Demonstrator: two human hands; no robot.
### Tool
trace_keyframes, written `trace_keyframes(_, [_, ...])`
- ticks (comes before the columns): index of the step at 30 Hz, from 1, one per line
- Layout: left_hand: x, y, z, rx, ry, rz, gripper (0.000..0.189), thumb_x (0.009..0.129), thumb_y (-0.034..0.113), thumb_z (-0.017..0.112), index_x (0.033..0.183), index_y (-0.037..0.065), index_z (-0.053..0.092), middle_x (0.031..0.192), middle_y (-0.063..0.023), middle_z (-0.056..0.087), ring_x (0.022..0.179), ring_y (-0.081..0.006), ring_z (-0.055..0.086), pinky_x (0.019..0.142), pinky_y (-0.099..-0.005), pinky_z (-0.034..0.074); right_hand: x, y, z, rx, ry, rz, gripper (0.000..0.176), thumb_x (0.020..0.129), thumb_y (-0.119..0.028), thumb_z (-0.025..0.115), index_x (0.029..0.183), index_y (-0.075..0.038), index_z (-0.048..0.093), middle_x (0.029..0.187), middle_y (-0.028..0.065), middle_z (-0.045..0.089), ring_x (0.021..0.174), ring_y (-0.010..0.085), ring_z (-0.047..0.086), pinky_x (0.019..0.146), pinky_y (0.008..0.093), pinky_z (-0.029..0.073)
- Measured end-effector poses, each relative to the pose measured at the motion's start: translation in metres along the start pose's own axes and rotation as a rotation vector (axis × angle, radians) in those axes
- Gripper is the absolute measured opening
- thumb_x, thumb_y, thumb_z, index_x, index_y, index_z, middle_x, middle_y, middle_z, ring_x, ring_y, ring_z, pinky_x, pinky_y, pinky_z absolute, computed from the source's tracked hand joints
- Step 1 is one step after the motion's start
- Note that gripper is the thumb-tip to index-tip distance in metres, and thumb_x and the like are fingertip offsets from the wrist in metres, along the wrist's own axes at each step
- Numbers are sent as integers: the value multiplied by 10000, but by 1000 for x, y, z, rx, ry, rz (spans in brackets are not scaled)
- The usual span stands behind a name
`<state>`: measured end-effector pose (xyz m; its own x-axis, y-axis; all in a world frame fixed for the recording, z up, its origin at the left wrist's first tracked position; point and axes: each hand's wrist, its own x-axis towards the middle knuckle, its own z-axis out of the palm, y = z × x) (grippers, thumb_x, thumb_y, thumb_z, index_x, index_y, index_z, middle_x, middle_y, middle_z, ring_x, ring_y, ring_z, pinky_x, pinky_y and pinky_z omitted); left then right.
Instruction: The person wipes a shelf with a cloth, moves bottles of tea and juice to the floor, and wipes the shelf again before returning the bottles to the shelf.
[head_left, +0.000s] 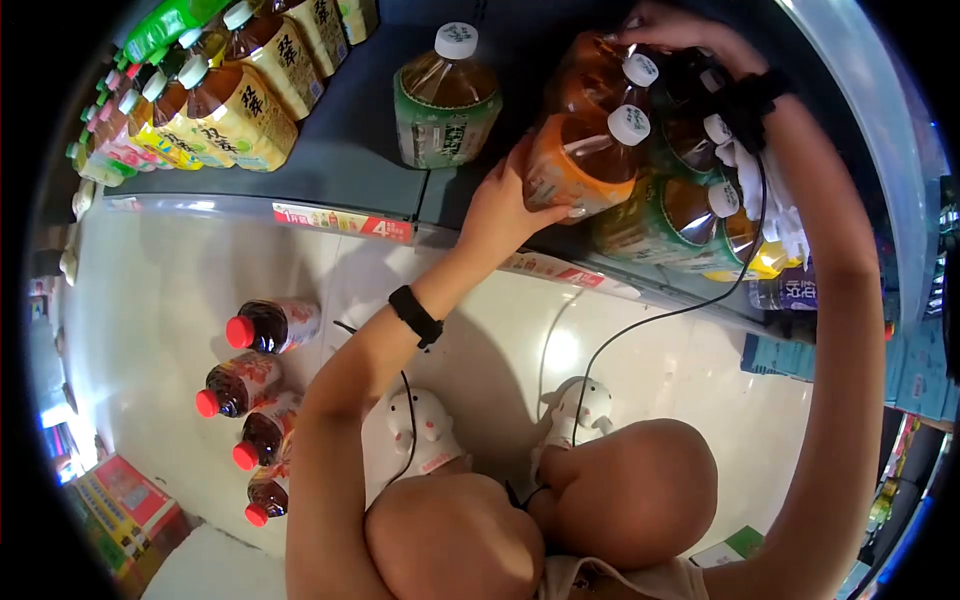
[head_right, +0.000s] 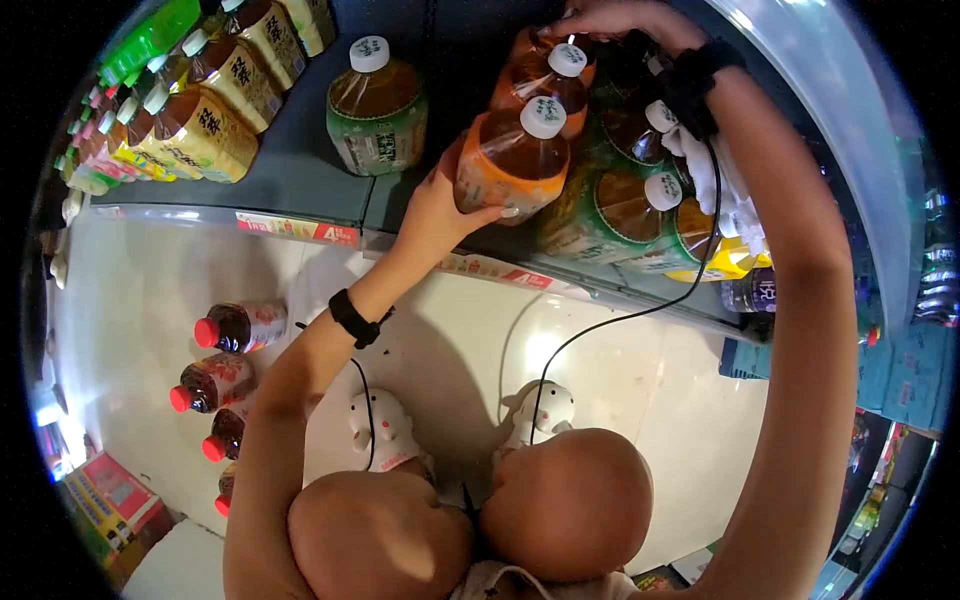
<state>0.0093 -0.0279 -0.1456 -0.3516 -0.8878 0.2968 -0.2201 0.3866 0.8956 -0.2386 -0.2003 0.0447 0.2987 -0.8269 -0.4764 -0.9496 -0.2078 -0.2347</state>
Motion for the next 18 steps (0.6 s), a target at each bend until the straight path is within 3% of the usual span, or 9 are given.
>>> trace_keyframes(6, [-14, 9, 2, 71, -51, -65, 926, 659, 276, 828, 1402, 99, 303, 1235, -235, 534, 1091, -411, 551, 904, -429, 472, -10, -14, 6, 28, -46, -131, 506, 883, -477, 601, 669, -20, 643, 509, -18, 497, 493, 104, 452, 466, 290, 358])
trace_keyframes(9, [-26, 16, 6, 61, -31, -54, 933, 658, 286, 831, 1401, 86, 302, 1254, -241, 515, 1100, -420, 541, 911, -431, 471, -15, -28, 4, -111, -106, -99, 517, 889, -484, 587, 682, -15, 655, 499, -4, 493, 486, 117, 459, 470, 294, 367])
trace_keyframes(18, [-33, 15, 10, 108, -48, -75, 979, 667, 332, 814, 1417, 51, 250, 1313, -257, 423, 1166, -401, 474, 955, -417, 448, -23, -32, 8, -100, -95, -57, 533, 891, -503, 570, 690, -15, 650, 491, -4, 472, 479, 120, 442, 464, 300, 352])
